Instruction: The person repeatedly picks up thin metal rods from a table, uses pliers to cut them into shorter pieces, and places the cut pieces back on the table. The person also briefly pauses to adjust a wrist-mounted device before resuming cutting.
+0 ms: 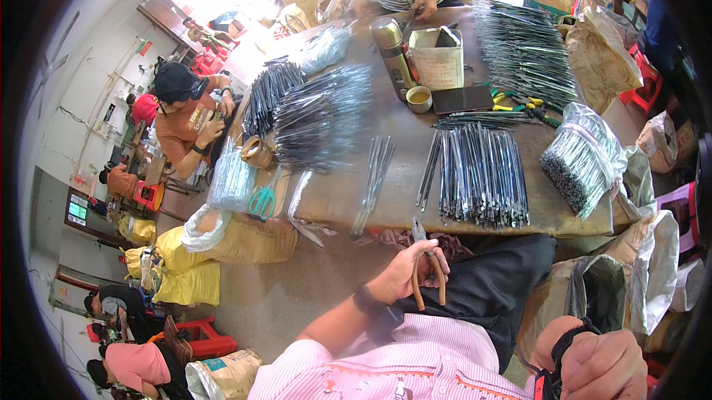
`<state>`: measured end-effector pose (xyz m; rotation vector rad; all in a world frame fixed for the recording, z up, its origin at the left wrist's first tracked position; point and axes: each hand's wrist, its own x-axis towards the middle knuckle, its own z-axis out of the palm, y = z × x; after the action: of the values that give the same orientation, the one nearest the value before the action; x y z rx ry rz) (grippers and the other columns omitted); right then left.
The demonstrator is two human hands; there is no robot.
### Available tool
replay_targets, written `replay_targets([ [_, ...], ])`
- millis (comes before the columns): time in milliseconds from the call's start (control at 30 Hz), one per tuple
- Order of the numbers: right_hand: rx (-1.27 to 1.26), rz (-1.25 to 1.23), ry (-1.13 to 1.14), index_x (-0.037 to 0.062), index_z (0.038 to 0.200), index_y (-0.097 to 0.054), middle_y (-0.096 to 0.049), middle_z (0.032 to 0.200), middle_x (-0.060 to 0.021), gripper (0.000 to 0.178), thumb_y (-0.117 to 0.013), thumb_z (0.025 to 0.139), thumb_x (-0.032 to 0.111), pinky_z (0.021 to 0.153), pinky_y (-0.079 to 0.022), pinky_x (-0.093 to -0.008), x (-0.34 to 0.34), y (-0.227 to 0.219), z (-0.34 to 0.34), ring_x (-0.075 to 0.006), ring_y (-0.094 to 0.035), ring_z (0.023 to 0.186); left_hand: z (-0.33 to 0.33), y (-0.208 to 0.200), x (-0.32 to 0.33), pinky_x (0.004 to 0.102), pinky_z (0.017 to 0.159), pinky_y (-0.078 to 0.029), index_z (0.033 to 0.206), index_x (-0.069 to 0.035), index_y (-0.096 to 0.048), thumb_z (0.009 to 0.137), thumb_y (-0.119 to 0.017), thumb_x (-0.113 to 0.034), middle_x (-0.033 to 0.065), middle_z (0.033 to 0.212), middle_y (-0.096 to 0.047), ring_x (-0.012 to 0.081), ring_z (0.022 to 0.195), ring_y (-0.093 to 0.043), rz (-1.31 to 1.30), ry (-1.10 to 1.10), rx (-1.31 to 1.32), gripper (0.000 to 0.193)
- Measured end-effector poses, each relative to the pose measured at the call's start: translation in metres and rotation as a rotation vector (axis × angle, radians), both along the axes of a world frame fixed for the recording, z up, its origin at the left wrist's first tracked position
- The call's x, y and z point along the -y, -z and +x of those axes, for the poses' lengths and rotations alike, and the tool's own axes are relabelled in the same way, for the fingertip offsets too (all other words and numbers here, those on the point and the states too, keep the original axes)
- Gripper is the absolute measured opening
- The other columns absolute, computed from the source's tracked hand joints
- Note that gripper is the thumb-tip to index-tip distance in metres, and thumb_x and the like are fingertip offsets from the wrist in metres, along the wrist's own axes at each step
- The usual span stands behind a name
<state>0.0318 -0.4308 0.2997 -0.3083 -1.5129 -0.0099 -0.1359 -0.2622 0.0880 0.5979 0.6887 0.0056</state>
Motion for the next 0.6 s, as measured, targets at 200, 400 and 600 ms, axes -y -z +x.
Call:
replay_targets([
  [200,-0.006,-0.122,0.043,0.0335,0.126,-0.049,-0.052,0.075,-0.0023,0.069,-0.068,0.074,-0.007,0.042,-0.029,-0.0264,0.013,-0.001,0.003,-0.0127,-0.042,0.048,0.002,0.005,0.001,0.0314,0.061,-0.045,0.082,-0.003,-0.062,0.097,-0.042,-0.043,0.0110,0.079,-0.064,0.0230,0.072,-0.062,-0.008,0.002,-0.004,0.048],
  [400,-0.021,-0.105,0.059,0.0338,0.127,-0.049,-0.051,0.074,-0.0031,0.069,-0.067,0.075,-0.007,0.042,-0.030,-0.0270,0.020,0.008,0.005,-0.0130,-0.042,0.048,0.002,0.008,0.001,0.0319,0.060,-0.046,0.082,-0.003,-0.061,0.097,-0.042,-0.043,0.0117,0.079,-0.065,0.0240,0.071,-0.063,-0.018,0.016,0.015,0.047],
  [600,-0.047,-0.184,0.036,0.0356,0.128,-0.048,-0.052,0.074,-0.0032,0.069,-0.068,0.075,-0.004,0.042,-0.030,-0.0267,0.017,0.009,-0.006,-0.0131,-0.043,0.049,0.001,0.009,0.002,0.0320,0.060,-0.046,0.082,-0.003,-0.061,0.097,-0.042,-0.043,0.0120,0.079,-0.064,0.0240,0.072,-0.063,-0.022,0.012,0.027,0.047],
])
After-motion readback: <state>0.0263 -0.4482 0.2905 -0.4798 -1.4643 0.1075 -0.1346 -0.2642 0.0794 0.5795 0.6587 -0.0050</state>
